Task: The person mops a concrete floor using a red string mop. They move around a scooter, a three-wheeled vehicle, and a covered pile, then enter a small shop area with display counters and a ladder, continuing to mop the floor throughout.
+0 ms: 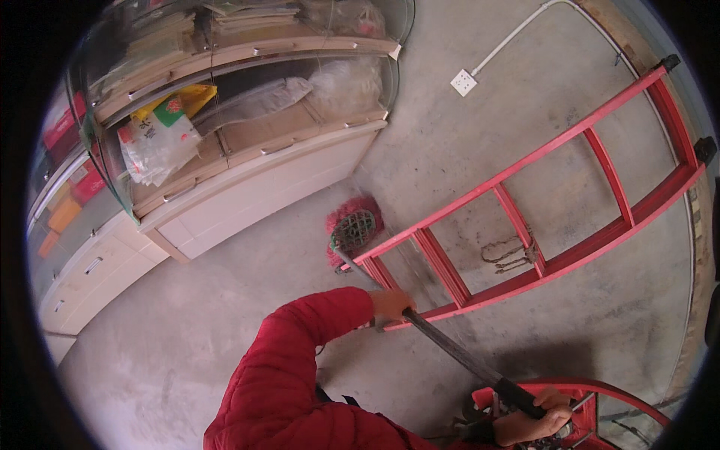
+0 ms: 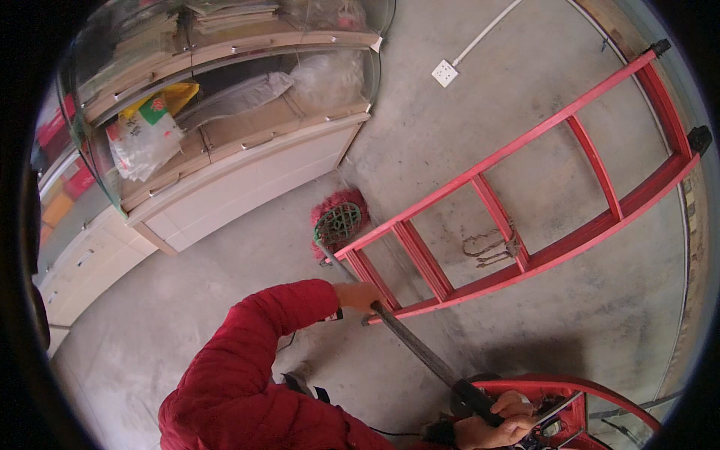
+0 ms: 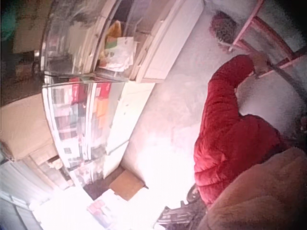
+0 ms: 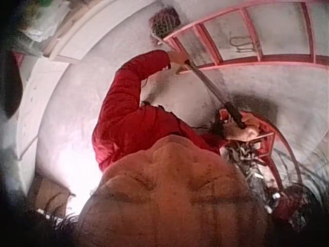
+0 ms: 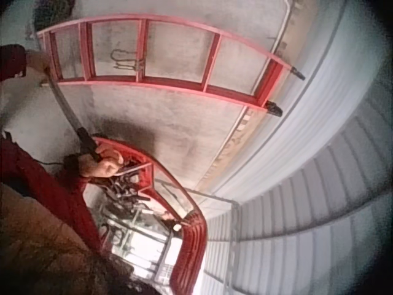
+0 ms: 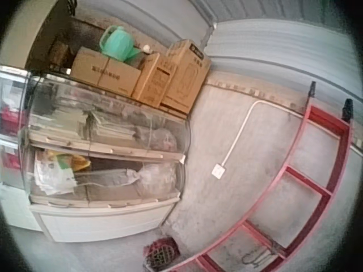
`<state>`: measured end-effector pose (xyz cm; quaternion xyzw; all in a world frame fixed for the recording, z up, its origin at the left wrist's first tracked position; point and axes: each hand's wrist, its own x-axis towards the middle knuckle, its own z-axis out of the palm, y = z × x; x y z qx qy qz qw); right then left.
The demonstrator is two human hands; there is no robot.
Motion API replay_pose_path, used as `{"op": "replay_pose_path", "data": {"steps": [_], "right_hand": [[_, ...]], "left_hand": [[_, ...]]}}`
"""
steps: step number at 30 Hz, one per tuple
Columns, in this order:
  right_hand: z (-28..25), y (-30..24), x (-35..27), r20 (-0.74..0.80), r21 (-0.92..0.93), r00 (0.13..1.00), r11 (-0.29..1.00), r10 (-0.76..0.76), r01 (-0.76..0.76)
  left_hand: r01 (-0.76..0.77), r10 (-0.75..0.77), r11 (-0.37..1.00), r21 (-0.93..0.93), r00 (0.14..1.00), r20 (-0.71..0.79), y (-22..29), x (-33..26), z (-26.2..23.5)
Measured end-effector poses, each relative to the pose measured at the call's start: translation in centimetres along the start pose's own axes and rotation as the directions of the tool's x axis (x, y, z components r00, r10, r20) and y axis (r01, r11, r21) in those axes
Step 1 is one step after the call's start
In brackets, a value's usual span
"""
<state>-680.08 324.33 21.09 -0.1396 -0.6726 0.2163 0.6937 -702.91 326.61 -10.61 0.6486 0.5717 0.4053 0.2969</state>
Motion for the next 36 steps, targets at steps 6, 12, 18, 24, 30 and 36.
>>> {"op": "replay_pose_path", "data": {"steps": [6,12,18,24,30,36], "right_hand": [[3.1,1.1,-1.5,0.159,0.094,0.987,0.995,-0.038,0.023],[5.7,3.4,-2.3,0.233,0.196,0.971,0.981,-0.055,0.009],[7.0,2.9,-3.1,0.306,0.263,0.946,0.964,-0.104,0.02],[8.9,3.1,-4.2,0.401,0.454,0.902,0.89,-0.162,-0.042],[8.8,3.0,-5.9,0.442,0.628,0.877,0.762,-0.186,-0.155],[5.7,3.8,-3.0,0.539,0.71,0.827,0.613,-0.157,-0.347]], "left_hand": [[-0.103,0.104,0.995,0.018,0.992,-0.071,-3.5,1.2,-2.6],[-0.021,0.079,0.979,0.2,0.955,-0.287,-6.7,1.2,-3.4],[0.014,0.048,0.991,0.136,0.896,-0.441,-7.3,-1.8,-4.7],[0.223,-0.061,0.955,0.197,0.794,-0.605,-7.3,-7.1,-5.7],[0.477,-0.26,0.872,0.11,0.641,-0.722,-5.9,-12.0,-1.8],[0.358,-0.21,0.927,0.113,0.745,-0.633,-2.9,-11.3,2.7]]}}
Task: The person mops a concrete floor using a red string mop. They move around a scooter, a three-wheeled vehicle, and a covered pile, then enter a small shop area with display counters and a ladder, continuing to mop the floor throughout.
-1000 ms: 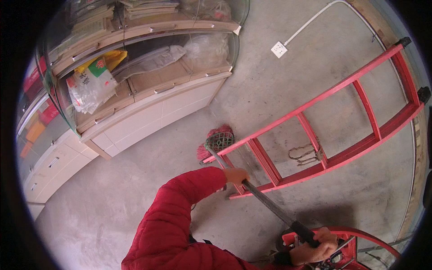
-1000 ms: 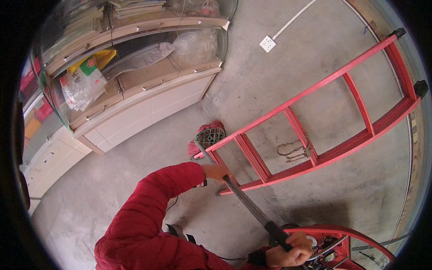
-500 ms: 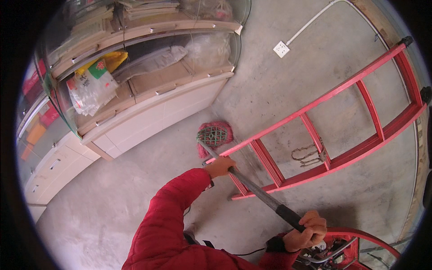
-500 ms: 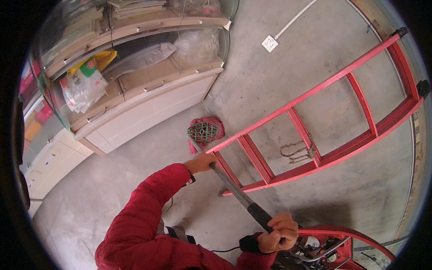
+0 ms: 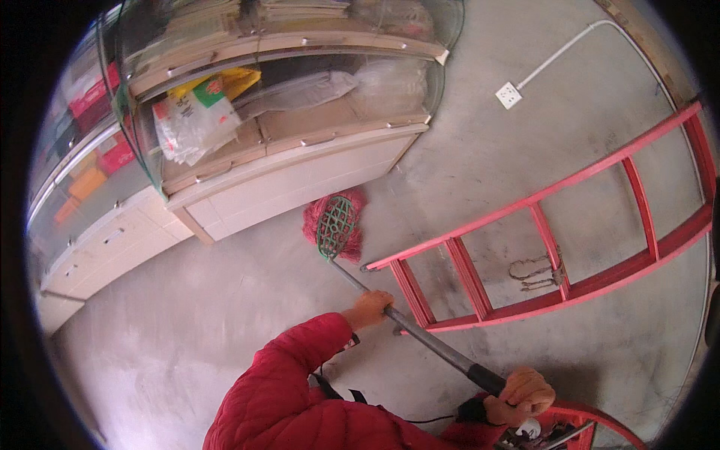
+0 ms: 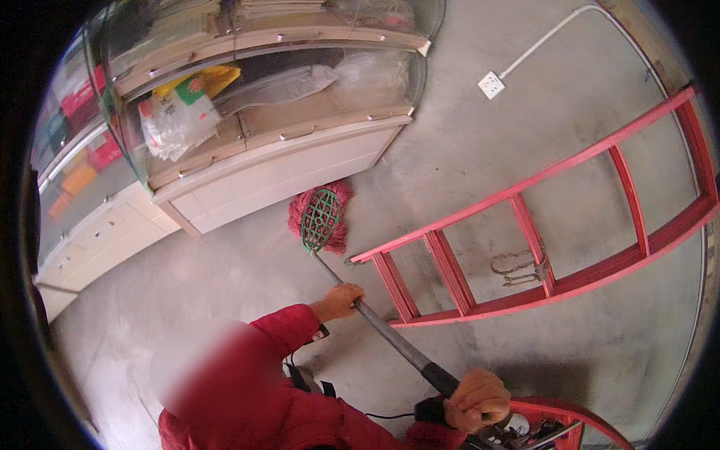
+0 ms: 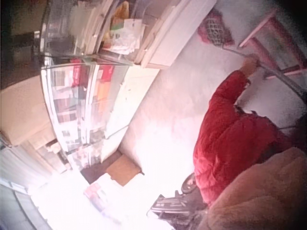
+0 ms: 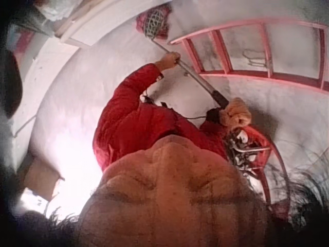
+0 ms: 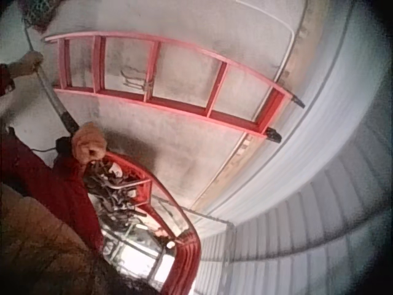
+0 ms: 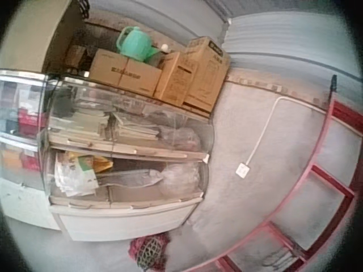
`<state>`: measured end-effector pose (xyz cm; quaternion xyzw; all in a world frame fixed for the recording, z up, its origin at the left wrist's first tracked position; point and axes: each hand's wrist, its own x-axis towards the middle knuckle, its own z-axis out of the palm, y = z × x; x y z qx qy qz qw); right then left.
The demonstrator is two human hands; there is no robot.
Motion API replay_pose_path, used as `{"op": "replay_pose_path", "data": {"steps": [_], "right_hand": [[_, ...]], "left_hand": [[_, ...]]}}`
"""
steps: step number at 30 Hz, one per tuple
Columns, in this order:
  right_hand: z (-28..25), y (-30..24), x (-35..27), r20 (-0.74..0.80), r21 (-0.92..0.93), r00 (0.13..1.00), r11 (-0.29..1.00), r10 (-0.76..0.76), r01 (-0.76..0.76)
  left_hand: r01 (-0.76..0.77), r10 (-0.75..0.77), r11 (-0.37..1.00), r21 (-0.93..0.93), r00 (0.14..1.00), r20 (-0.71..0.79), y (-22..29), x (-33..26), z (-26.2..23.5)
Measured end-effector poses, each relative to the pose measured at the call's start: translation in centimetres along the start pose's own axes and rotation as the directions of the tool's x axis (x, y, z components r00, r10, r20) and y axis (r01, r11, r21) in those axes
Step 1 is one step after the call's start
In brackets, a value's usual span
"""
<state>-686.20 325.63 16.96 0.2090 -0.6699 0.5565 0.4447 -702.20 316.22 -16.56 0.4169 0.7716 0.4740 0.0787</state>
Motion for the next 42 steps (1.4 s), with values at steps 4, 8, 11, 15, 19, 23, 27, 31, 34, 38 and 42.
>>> {"op": "replay_pose_path", "data": {"steps": [4,8,11,15,19,23,27,31,34,38,42], "right_hand": [[-1.7,-0.7,-0.4,-0.056,0.05,0.998,0.998,0.039,-0.037],[-2.3,-0.9,-1.6,-0.138,0.011,0.988,0.998,0.061,-0.06],[-3.1,-2.1,-2.0,0.043,0.032,0.997,0.997,0.066,-0.067],[-4.7,-3.8,-2.4,0.031,0.246,0.996,0.965,0.085,-0.09],[-7.5,-5.6,-3.7,0.04,0.361,0.993,0.925,0.109,-0.116],[-11.3,-8.1,-6.3,-0.27,0.242,0.952,0.967,0.147,-0.081],[-16.5,-11.7,-8.2,-0.486,0.264,0.862,0.964,0.144,-0.013],[-20.4,-16.4,-7.9,-0.39,0.343,0.917,0.938,0.087,0.057],[-19.4,-18.6,-7.8,-0.546,0.326,0.838,0.922,0.002,0.21],[-14.7,-16.4,-8.8,-0.448,-0.226,0.879,0.972,-0.163,0.065],[-10.1,-15.7,-8.9,-0.406,-0.254,0.907,0.967,-0.113,0.007]], "left_hand": [[-0.042,0.035,0.997,0.066,0.994,0.108,-0.2,0.3,1.2],[0.037,-0.041,0.999,0.041,0.992,0.121,-0.2,0.1,2.5],[0.051,-0.053,0.998,0.038,0.997,0.049,0.5,-2.0,2.9],[0.131,-0.134,0.989,0.063,0.99,0.038,2.5,-6.2,2.7],[0.122,-0.145,0.983,0.134,0.973,0.178,5.4,-9.8,1.9],[0.063,-0.081,0.996,0.055,0.901,0.426,7.9,-10.6,2.4],[-0.155,0.175,0.984,-0.082,0.852,0.493,11.9,-9.7,6.3],[-0.182,0.219,0.976,-0.122,0.807,0.548,16.3,-8.0,10.3],[-0.254,0.303,0.953,-0.166,0.835,0.459,17.6,-7.0,12.3],[-0.149,0.201,0.976,-0.158,0.896,0.396,14.9,-7.4,12.5],[-0.046,0.078,0.99,-0.132,0.964,0.253,12.0,-10.3,10.7]]}}
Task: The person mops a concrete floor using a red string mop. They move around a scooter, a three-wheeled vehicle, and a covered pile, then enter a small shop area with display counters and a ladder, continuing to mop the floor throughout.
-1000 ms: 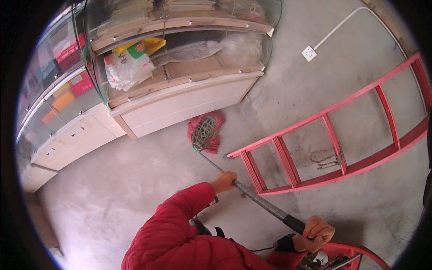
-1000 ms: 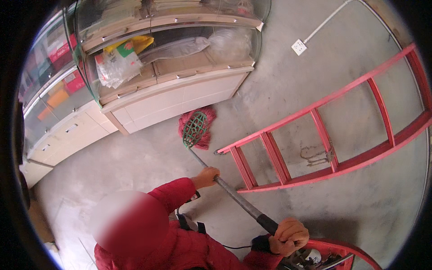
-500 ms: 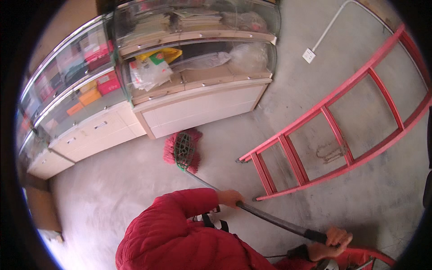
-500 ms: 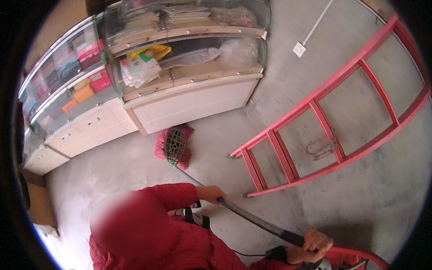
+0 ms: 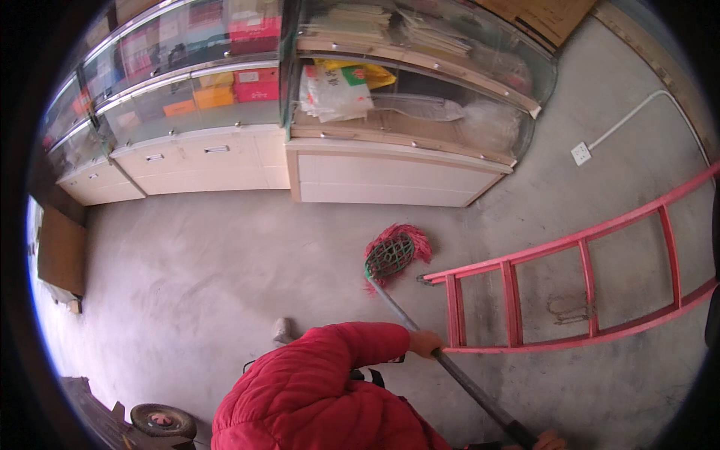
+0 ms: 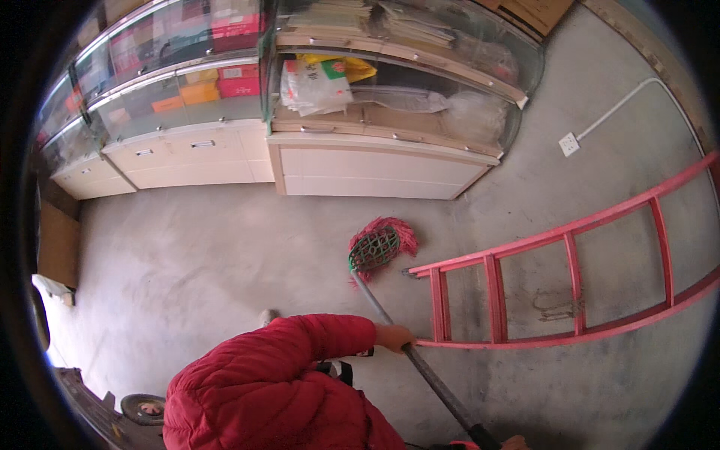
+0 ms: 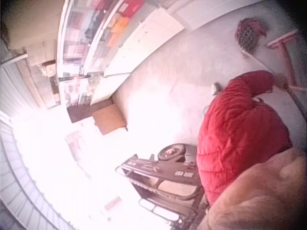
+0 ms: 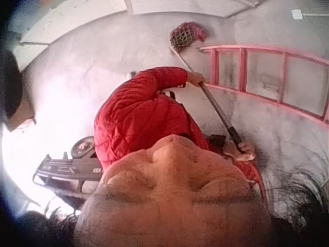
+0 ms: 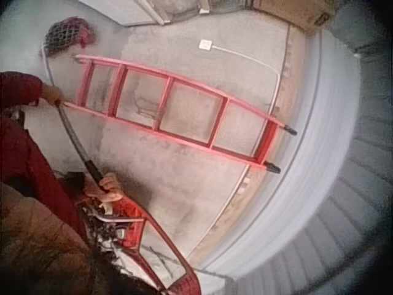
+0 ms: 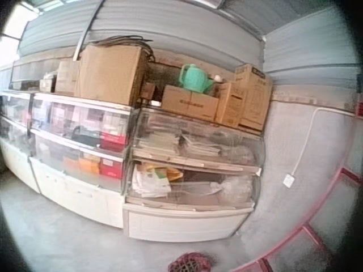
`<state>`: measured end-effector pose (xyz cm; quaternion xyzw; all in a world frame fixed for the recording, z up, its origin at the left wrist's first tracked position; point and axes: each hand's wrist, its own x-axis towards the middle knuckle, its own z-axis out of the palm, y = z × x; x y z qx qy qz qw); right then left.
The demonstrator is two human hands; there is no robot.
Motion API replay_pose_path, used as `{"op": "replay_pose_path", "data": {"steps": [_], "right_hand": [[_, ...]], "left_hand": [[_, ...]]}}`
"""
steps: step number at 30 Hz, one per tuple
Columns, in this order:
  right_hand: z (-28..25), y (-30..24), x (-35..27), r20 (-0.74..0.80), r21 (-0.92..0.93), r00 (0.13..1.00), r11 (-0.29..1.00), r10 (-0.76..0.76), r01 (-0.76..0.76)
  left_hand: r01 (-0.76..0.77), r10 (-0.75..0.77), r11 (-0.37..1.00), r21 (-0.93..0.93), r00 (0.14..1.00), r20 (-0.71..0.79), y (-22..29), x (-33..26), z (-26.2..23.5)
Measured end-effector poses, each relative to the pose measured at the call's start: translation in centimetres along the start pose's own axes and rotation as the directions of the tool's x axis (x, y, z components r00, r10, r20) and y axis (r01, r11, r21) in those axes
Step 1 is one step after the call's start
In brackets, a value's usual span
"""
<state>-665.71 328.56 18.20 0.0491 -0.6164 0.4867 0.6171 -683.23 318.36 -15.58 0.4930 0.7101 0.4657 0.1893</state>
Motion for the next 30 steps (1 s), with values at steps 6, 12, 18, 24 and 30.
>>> {"op": "replay_pose_path", "data": {"steps": [6,12,18,24,30], "right_hand": [[8.4,-1.1,-1.7,0.198,0.421,0.98,0.901,0.019,-0.103],[18.7,-3.2,-5.4,0.411,0.617,0.912,0.735,0.006,-0.283],[29.3,-4.3,-11.3,0.525,0.689,0.85,0.61,-0.047,-0.392],[37.1,-6.0,-19.7,0.772,0.612,0.627,0.389,-0.104,-0.688],[38.2,-6.7,-24.7,0.911,0.405,0.405,0.328,-0.07,-0.854]], "left_hand": [[0.071,-0.066,0.997,0.02,0.982,-0.179,-0.5,-9.1,-5.9],[0.167,-0.155,0.986,-0.005,0.902,-0.402,-0.3,-22.1,-13.5],[0.372,-0.322,0.927,-0.053,0.712,-0.624,-1.9,-34.5,-18.5],[0.619,-0.464,0.774,-0.133,0.412,-0.785,-3.6,-47.1,-19.7],[0.746,-0.566,0.64,-0.184,0.296,-0.769,-2.7,-55.3,-19.3]]}}
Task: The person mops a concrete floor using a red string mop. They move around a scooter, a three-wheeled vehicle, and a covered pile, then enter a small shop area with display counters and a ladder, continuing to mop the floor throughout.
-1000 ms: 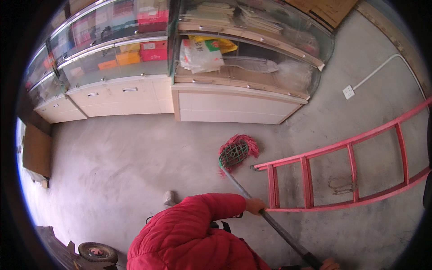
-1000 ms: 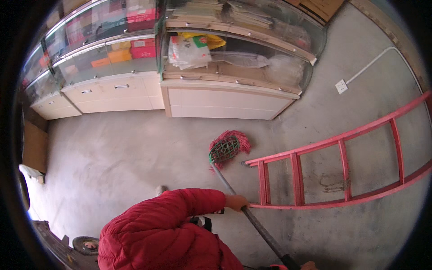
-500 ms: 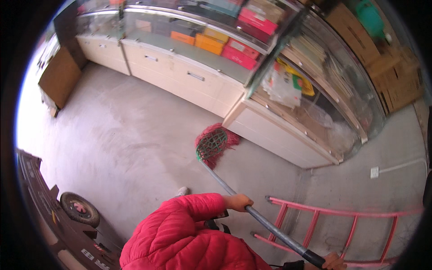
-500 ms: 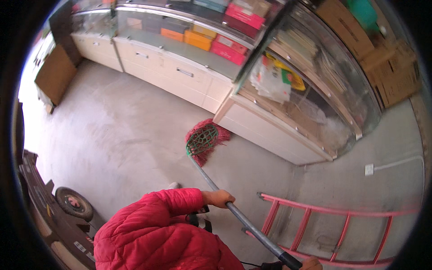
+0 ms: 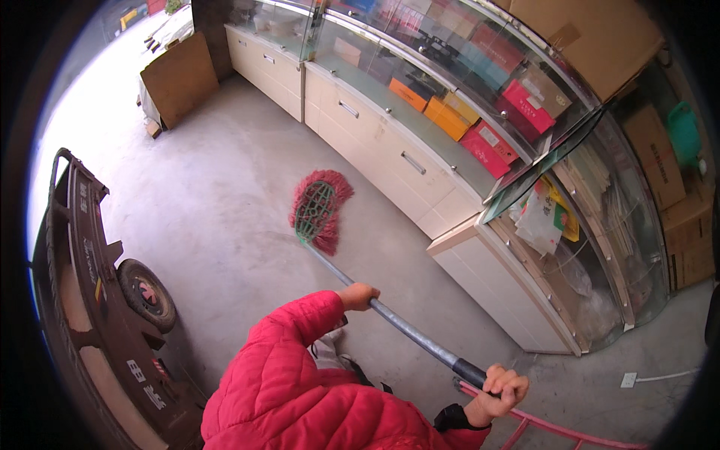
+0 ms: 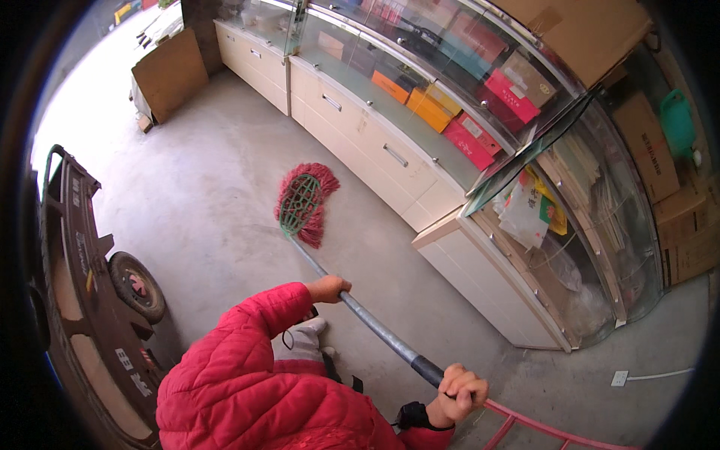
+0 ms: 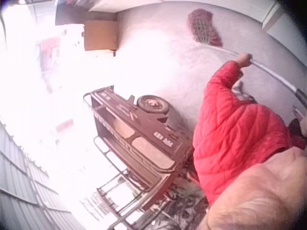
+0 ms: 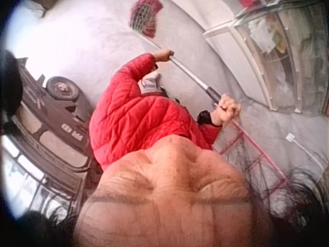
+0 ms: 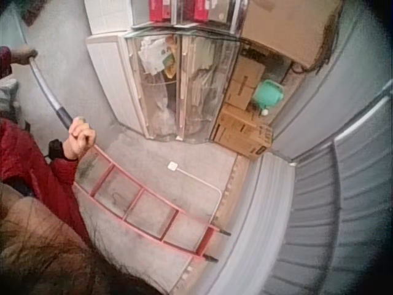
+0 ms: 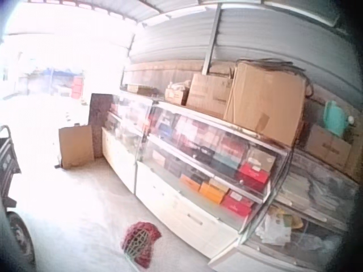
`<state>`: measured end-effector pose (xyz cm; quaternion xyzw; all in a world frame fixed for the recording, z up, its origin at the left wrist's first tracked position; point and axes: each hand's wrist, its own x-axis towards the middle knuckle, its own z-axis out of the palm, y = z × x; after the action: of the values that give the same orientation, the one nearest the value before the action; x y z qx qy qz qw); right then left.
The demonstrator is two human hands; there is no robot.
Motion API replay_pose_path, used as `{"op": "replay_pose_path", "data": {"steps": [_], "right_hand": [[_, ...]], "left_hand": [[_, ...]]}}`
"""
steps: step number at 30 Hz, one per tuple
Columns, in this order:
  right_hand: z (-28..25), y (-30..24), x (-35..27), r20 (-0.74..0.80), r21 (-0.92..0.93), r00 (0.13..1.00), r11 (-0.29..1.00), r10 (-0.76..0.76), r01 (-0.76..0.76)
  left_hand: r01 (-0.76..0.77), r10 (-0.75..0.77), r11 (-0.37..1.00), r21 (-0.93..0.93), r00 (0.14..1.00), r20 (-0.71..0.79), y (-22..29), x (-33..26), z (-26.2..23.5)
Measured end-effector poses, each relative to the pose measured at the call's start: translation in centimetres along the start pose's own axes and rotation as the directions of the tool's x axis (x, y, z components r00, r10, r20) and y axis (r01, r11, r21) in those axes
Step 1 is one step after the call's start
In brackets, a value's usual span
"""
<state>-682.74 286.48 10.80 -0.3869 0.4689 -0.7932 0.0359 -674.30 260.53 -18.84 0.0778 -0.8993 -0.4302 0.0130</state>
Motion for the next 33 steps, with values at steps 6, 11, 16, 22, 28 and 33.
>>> {"op": "replay_pose_path", "data": {"steps": [6,11,16,22,28,33], "right_hand": [[-5.5,-4.5,-3.7,-0.2,0.084,0.98,0.996,-0.007,0.025],[-7.9,-11.4,-4.5,-0.46,0.25,0.875,0.923,-0.153,0.293],[-5.8,-12.3,-4.9,-0.54,-0.347,0.789,0.932,-0.292,0.107],[-1.2,-10.1,-3.4,-0.556,-0.22,0.799,0.967,-0.23,0.125],[11.9,-2.1,1.1,-0.37,-0.353,0.838,0.895,-0.401,0.273],[23.4,4.7,4.4,-0.085,0.017,0.981,0.984,-0.174,0.176]], "left_hand": [[-0.015,-0.001,0.99,0.138,0.994,0.111,5.5,-2.1,0.5],[-0.216,0.195,0.975,0.057,0.945,0.263,13.1,-1.8,6.3],[-0.347,0.372,0.928,-0.135,0.868,0.33,13.7,-2.4,10.9],[-0.231,0.271,0.947,-0.224,0.948,0.167,9.4,-5.1,8.2],[-0.148,0.152,0.966,-0.21,0.988,0.004,1.1,-9.1,-3.1],[-0.017,0.005,0.992,-0.125,0.995,-0.096,-7.4,-12.6,-11.9]]}}
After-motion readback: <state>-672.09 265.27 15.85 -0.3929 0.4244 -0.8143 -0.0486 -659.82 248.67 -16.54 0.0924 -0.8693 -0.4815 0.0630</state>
